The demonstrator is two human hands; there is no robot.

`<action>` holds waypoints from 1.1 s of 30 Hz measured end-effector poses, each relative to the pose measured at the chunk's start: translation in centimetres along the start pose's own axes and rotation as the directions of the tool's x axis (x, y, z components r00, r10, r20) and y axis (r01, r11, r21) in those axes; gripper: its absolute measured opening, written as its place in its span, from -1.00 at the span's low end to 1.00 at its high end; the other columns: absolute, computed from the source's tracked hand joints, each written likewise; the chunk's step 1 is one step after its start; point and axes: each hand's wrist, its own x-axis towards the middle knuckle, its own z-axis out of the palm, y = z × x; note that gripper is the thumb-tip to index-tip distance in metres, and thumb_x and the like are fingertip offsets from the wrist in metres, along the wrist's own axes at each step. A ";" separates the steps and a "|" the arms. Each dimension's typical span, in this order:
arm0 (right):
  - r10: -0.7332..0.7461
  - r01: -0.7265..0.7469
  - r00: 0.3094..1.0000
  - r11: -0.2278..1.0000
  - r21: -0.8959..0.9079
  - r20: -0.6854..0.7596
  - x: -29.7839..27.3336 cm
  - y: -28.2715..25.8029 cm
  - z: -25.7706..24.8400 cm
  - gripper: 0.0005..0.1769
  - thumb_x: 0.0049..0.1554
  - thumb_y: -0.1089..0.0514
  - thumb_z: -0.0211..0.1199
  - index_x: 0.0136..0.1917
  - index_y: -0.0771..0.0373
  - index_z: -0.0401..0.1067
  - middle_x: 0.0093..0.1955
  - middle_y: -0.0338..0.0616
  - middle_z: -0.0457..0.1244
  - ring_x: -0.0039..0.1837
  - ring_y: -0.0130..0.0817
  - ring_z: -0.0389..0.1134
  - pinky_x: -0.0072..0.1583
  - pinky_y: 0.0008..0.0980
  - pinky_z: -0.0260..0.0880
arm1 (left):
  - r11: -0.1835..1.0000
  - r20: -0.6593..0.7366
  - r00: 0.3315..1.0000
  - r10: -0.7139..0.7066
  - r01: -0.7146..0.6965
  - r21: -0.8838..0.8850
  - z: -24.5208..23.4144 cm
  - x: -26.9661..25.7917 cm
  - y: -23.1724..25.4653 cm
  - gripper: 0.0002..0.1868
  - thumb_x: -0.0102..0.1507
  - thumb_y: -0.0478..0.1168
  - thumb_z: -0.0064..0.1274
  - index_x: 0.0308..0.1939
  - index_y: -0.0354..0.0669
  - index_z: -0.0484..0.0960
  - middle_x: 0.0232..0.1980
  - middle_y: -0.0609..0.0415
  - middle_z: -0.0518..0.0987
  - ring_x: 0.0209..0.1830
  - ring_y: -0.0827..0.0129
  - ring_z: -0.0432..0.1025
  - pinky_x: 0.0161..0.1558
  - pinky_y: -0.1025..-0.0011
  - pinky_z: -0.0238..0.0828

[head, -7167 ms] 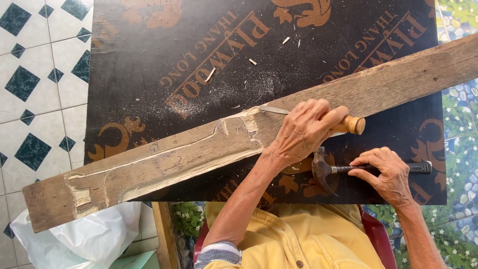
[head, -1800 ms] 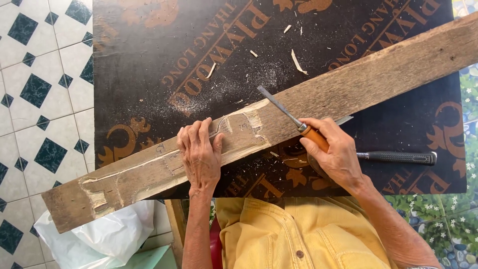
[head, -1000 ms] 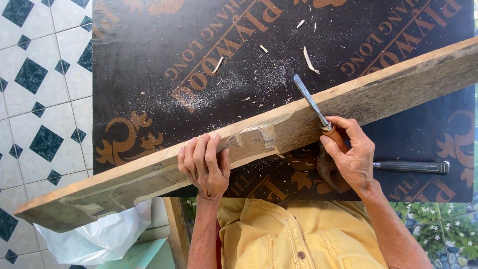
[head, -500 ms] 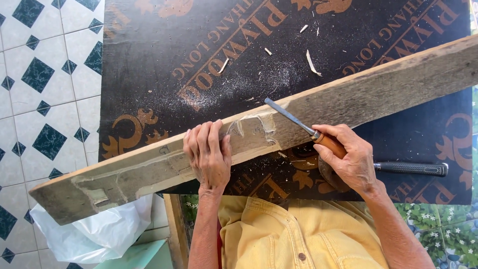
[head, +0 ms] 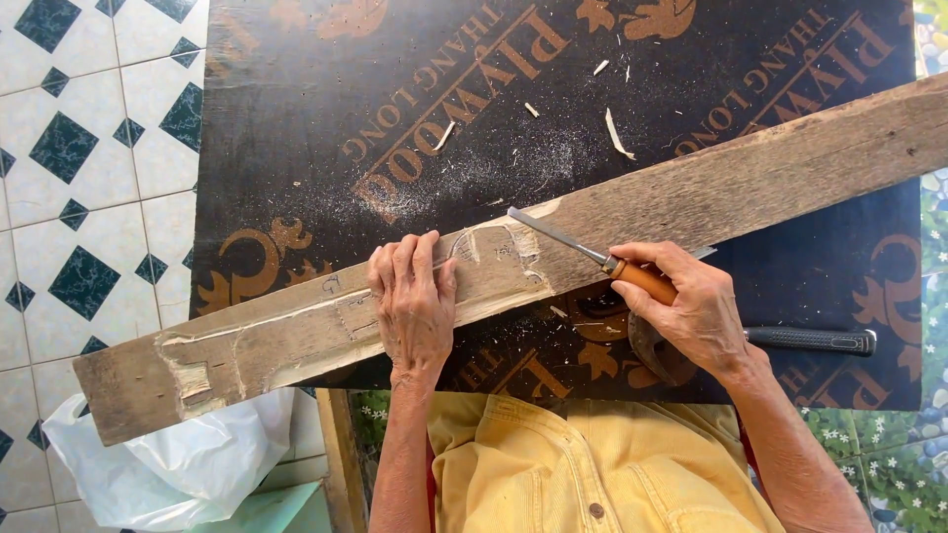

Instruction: The person uses a chisel and hammer to carve a groove into a wooden plank. They repeatedly strike the chisel to remove wood shavings and occasionally clear debris by hand.

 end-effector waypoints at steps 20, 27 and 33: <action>-0.153 -0.079 0.917 0.835 0.545 0.368 2.5 -5.0 -4.4 -0.18 0.16 0.08 0.20 0.58 0.24 -0.07 0.36 0.15 0.25 0.35 -0.16 0.35 0.30 -0.23 0.53 | 0.672 -0.177 0.882 0.436 -0.450 -0.588 1.4 4.1 9.2 -0.45 0.57 -0.42 -0.06 0.58 -0.19 0.07 0.26 -0.07 0.26 0.04 0.25 0.31 0.00 0.29 0.49; 0.079 -0.076 0.991 0.997 -0.023 0.111 -4.3 4.2 -5.8 -0.46 0.19 0.19 0.20 0.44 0.17 0.28 0.22 -0.08 0.40 0.26 -0.28 0.45 0.37 -0.29 0.43 | 0.247 -0.046 0.970 -0.238 0.015 -0.969 -1.3 10.6 4.5 -0.45 0.46 -0.13 0.07 0.45 0.02 0.15 0.45 -0.13 0.16 0.12 0.25 0.37 0.06 0.40 0.60; -0.091 0.053 0.994 0.895 -0.443 -0.066 -8.6 10.9 -3.7 -0.70 0.26 0.18 0.28 0.25 0.24 0.52 0.21 -0.07 0.38 0.24 -0.17 0.35 0.32 -0.23 0.32 | 0.164 -0.002 0.987 -0.160 0.025 -0.986 -1.7 12.1 5.1 -0.65 0.51 -0.16 -0.06 0.32 -0.01 0.20 -0.16 0.09 0.45 -0.32 0.42 0.41 -0.34 0.56 0.48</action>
